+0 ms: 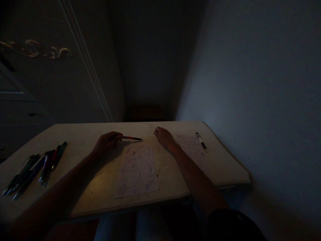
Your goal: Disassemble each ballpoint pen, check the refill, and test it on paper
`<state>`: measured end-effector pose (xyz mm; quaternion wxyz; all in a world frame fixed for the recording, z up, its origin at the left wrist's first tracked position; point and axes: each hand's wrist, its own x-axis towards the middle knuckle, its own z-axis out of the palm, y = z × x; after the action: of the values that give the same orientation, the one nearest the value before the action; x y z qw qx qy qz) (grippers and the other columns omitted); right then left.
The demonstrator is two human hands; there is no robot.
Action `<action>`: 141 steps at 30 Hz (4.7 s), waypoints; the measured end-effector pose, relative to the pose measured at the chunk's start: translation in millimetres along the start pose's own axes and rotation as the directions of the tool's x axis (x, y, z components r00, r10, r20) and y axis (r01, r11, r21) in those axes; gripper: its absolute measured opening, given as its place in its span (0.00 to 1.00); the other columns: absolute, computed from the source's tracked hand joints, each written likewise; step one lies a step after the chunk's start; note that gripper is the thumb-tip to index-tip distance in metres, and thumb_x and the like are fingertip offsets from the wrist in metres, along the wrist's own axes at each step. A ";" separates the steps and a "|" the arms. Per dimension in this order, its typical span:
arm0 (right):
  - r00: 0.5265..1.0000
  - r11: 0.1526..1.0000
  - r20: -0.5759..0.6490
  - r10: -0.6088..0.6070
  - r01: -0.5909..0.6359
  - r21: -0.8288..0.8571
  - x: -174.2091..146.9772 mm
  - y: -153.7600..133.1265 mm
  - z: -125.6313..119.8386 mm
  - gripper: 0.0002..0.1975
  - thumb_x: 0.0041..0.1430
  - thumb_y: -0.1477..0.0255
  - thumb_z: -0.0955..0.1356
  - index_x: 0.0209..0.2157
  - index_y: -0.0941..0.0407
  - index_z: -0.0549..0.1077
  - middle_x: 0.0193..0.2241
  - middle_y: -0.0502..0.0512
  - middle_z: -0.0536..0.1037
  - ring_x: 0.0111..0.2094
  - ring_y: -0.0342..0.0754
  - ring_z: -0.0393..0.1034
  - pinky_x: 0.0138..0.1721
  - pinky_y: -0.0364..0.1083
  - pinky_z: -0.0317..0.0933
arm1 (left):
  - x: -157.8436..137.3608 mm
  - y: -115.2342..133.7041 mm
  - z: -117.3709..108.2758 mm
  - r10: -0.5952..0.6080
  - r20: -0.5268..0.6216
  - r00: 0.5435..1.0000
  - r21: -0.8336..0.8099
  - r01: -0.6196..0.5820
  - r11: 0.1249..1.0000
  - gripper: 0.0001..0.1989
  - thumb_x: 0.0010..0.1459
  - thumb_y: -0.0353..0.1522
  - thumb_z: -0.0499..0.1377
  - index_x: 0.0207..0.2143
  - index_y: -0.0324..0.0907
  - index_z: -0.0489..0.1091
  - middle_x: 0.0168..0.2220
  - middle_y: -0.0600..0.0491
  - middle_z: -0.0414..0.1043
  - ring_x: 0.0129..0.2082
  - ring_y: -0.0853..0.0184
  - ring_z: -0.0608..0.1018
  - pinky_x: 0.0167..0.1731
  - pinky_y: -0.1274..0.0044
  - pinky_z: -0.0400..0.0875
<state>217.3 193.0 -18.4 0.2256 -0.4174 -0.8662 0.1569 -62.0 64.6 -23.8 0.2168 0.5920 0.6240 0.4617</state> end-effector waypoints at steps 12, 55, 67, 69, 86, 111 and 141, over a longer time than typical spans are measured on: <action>0.998 0.998 0.012 -0.055 0.056 -0.035 -1.2 2.8 -5.8 0.09 0.60 0.77 0.66 0.36 0.58 0.80 0.36 0.59 0.82 0.38 0.49 0.75 0.43 0.44 0.62 | 0.5 2.1 -0.6 -0.020 -0.020 1.000 -0.032 0.019 0.999 0.26 0.51 0.51 0.62 0.38 0.37 0.75 0.26 0.50 0.76 0.19 0.71 0.70 0.19 0.80 0.62; 0.921 0.920 0.123 -0.370 0.345 0.188 -14.5 -43.3 20.7 0.09 0.66 0.73 0.66 0.41 0.57 0.80 0.36 0.57 0.81 0.38 0.47 0.72 0.43 0.45 0.61 | -12.1 25.3 10.1 0.079 0.008 0.997 -0.041 -0.078 0.996 0.21 0.52 0.47 0.63 0.37 0.38 0.79 0.28 0.48 0.79 0.19 0.69 0.71 0.22 0.76 0.68; 0.956 0.957 0.041 -0.292 0.291 0.012 -18.7 -55.7 20.3 0.09 0.57 0.83 0.68 0.34 0.59 0.81 0.34 0.58 0.82 0.37 0.50 0.72 0.44 0.47 0.60 | -20.2 42.4 19.8 0.059 0.014 0.998 0.145 -0.060 0.988 0.25 0.61 0.48 0.49 0.21 0.40 0.69 0.18 0.55 0.64 0.20 0.70 0.66 0.21 0.78 0.59; 0.951 0.951 0.031 -0.308 0.307 0.019 -18.2 -56.8 20.1 0.09 0.58 0.83 0.68 0.34 0.59 0.81 0.34 0.58 0.82 0.37 0.49 0.72 0.44 0.47 0.59 | -21.3 41.7 23.7 -0.007 -0.028 1.000 0.109 0.010 0.994 0.27 0.63 0.49 0.47 0.18 0.41 0.63 0.16 0.55 0.61 0.18 0.70 0.64 0.19 0.78 0.57; 0.967 0.953 0.021 -0.253 0.245 0.180 -14.8 -45.5 20.3 0.08 0.60 0.78 0.68 0.35 0.55 0.82 0.33 0.56 0.82 0.36 0.48 0.73 0.43 0.46 0.62 | -17.9 35.9 15.7 0.098 0.019 0.995 0.073 -0.099 0.992 0.22 0.57 0.49 0.57 0.31 0.38 0.75 0.23 0.51 0.74 0.20 0.69 0.71 0.21 0.79 0.65; 0.986 0.861 -0.041 -0.159 0.159 0.483 -15.1 -40.8 14.0 0.05 0.52 0.70 0.75 0.31 0.57 0.80 0.30 0.53 0.80 0.32 0.45 0.71 0.38 0.45 0.63 | -9.8 20.4 7.9 0.036 -0.007 0.999 0.241 -0.034 0.970 0.24 0.62 0.46 0.49 0.21 0.41 0.69 0.18 0.53 0.66 0.21 0.67 0.69 0.23 0.76 0.60; 0.971 0.845 -0.126 -0.202 0.238 0.479 -10.8 -34.2 16.8 0.01 0.53 0.73 0.75 0.30 0.56 0.81 0.30 0.53 0.80 0.32 0.46 0.72 0.38 0.45 0.63 | -7.5 16.2 9.1 0.185 0.100 0.978 0.133 -0.198 0.971 0.19 0.57 0.47 0.59 0.37 0.39 0.75 0.34 0.49 0.77 0.31 0.65 0.74 0.32 0.74 0.70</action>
<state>192.1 162.4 -19.7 0.3709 -0.2496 -0.8314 0.3301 -44.3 58.4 -16.7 0.1554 0.6830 0.5852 0.4085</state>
